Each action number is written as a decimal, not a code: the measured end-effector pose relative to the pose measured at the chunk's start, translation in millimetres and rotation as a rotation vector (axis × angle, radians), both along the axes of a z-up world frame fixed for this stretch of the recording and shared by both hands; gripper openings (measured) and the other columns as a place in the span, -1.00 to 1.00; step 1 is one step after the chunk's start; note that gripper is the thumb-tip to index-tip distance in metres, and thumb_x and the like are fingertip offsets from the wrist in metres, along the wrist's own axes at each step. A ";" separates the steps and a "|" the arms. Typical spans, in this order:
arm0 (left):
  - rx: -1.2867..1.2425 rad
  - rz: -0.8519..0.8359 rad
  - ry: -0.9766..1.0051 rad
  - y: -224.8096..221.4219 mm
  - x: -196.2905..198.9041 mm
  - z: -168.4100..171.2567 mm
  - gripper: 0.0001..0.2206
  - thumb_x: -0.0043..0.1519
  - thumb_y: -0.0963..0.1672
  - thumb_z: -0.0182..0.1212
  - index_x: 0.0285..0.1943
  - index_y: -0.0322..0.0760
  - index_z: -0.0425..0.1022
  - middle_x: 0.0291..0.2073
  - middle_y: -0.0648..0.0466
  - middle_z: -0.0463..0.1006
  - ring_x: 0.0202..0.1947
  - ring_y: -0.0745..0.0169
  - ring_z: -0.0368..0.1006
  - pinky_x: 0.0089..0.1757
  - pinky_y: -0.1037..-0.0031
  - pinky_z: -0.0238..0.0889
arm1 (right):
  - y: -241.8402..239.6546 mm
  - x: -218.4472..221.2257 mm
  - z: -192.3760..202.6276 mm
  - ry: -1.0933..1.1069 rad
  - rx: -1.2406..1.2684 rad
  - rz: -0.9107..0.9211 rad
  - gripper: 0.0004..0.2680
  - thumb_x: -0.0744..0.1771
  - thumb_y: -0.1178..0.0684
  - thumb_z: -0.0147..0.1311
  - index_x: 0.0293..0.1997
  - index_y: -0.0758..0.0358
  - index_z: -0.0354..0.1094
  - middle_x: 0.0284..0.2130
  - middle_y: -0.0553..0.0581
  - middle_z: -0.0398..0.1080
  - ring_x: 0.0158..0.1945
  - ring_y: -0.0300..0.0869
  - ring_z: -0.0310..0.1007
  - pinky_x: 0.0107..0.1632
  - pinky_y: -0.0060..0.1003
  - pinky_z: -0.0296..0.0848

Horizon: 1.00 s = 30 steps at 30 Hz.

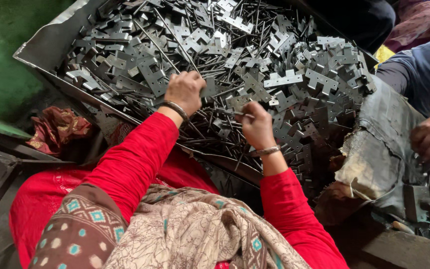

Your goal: The person picks up metal brackets and rods from a large bin, handling them by hand and placing them into a different area.

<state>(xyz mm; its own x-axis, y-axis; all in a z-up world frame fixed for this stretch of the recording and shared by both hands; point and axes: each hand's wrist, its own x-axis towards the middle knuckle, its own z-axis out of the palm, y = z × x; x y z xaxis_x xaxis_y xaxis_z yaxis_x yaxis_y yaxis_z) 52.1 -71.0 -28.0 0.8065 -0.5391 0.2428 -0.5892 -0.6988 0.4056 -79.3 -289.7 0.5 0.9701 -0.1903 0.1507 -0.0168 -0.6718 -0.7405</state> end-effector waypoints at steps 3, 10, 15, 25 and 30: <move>-0.428 0.092 0.188 24.2 11.5 -2.5 -0.88 0.16 -0.12 0.31 -0.17 -0.17 0.56 -0.23 0.08 0.60 -0.23 0.25 0.50 -0.13 0.34 0.34 | -29.2 -18.1 22.0 -0.042 0.464 -0.068 -0.91 0.34 0.28 0.09 -0.15 0.21 0.36 -0.21 0.11 0.51 -0.17 -0.14 0.59 -0.18 -0.19 0.66; -1.925 0.385 0.992 56.9 -2.3 -4.2 -0.85 0.37 -0.10 0.16 -0.10 -0.30 0.43 -0.23 -0.06 0.57 -0.36 0.26 0.49 -0.33 0.47 0.45 | -68.7 -31.4 33.9 -0.146 1.802 -0.496 -0.88 0.30 0.13 0.23 -0.17 0.26 0.38 -0.36 0.09 0.51 -0.32 -0.14 0.57 -0.17 -0.02 0.59; -1.945 0.121 1.478 42.2 -59.9 11.3 -0.73 0.18 -0.37 0.08 0.07 -0.52 0.38 -0.07 -0.20 0.59 -0.05 -0.04 0.59 0.01 0.32 0.55 | -24.3 -32.1 35.6 0.069 1.296 -0.218 -0.69 0.32 0.31 0.11 0.20 0.26 0.34 -0.14 0.24 0.55 -0.17 -0.10 0.59 -0.28 -0.37 0.42; -1.703 0.047 1.609 -25.9 -123.3 1.3 -0.42 0.36 0.20 0.11 0.15 -0.36 0.32 -0.07 -0.09 0.46 -0.08 0.04 0.45 0.02 0.11 0.32 | 84.2 -54.0 41.1 -0.257 -0.281 0.471 -0.51 0.28 0.41 0.11 0.40 0.52 0.11 0.17 0.48 0.37 0.20 0.20 0.41 0.11 -0.17 0.49; -1.022 -0.193 0.945 -23.0 -114.2 28.4 -0.27 0.21 0.12 0.27 0.40 -0.33 0.05 0.14 -0.10 0.35 0.11 0.03 0.40 0.05 0.18 0.38 | 35.9 -52.7 30.3 -0.082 0.668 0.042 -0.65 0.36 0.37 -0.03 0.35 0.49 0.26 0.09 0.31 0.48 -0.03 -0.03 0.56 -0.02 -0.15 0.55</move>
